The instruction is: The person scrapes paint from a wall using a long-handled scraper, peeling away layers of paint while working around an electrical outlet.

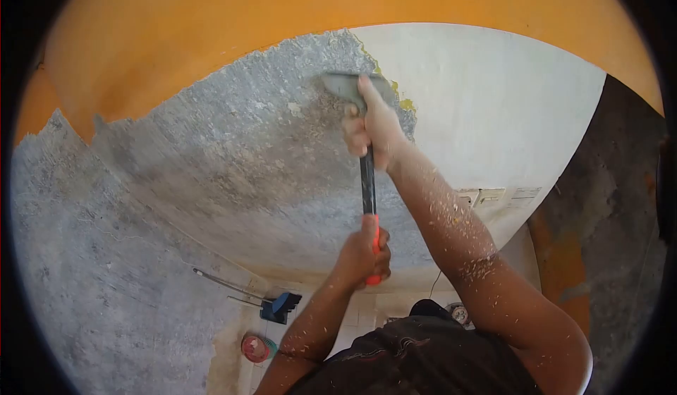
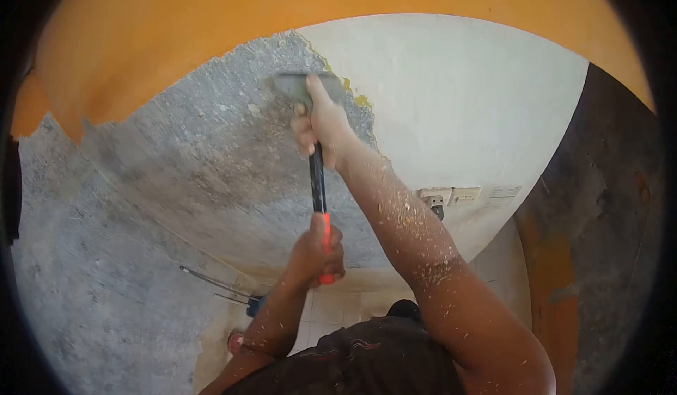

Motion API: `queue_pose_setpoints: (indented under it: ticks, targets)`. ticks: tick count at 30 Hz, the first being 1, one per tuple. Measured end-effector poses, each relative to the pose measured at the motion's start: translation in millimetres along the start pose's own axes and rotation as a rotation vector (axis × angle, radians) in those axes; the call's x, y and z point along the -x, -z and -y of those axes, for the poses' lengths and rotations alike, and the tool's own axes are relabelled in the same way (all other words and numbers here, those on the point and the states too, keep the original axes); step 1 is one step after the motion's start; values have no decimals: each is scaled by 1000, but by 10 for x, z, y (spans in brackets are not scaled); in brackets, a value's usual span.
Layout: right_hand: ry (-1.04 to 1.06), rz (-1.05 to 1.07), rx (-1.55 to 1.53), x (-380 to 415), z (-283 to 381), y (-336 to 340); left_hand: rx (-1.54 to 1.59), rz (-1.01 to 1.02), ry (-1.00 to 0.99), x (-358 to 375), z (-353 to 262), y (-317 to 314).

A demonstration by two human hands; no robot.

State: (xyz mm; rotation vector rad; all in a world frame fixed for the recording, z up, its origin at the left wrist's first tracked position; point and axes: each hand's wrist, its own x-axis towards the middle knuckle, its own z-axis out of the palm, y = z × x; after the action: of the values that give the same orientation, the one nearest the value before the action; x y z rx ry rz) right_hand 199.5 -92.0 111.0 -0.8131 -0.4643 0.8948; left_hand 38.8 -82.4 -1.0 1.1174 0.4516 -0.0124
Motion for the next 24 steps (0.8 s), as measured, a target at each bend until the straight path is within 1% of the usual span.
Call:
queue_pose_setpoints:
  ticks: [1,3,5,7,8,11,12,13,14,15,16,18,19,21,22,24]
  targets:
    - [8,-1,0,16,-94,105,-6,5,-3,12,103,-5]
    - [-156,2,-5,65,-280,307,55,18,141,-59,346,6]
    - [-156,-2,18,59,-194,237,29,3,95,-129,308,8]
    - [-51,7,2,11,13,56,-31,21,25,-116,41,-36]
    - [-12,72,-10,-47,44,59,-56,-7,5,-80,-51,-80]
    - [-22,51,-53,-8,-61,130,-22,4,34,-64,38,-52]
    - [-40,7,-68,50,-144,177,-26,2,32,-67,137,-29]
    - [-37,11,-70,80,-206,247,-26,26,64,-69,276,5]
    - [-55,-5,-59,110,-221,278,-24,52,89,-57,280,-9]
    - [-76,-18,-43,102,-209,280,-21,51,77,-94,212,-8]
    - [-9,9,-34,43,-161,266,-59,36,75,-120,128,-1]
    - [0,41,-67,-21,-54,198,-117,20,47,-46,-52,-41]
    - [21,68,-99,-31,-24,176,-120,15,50,-35,-57,-25]
    - [27,29,-110,6,-81,183,-86,16,34,-22,-36,4]
    - [-2,34,-131,17,-165,242,-90,13,37,-12,58,9]
    - [-84,17,-133,108,-295,321,-17,42,132,1,250,-19]
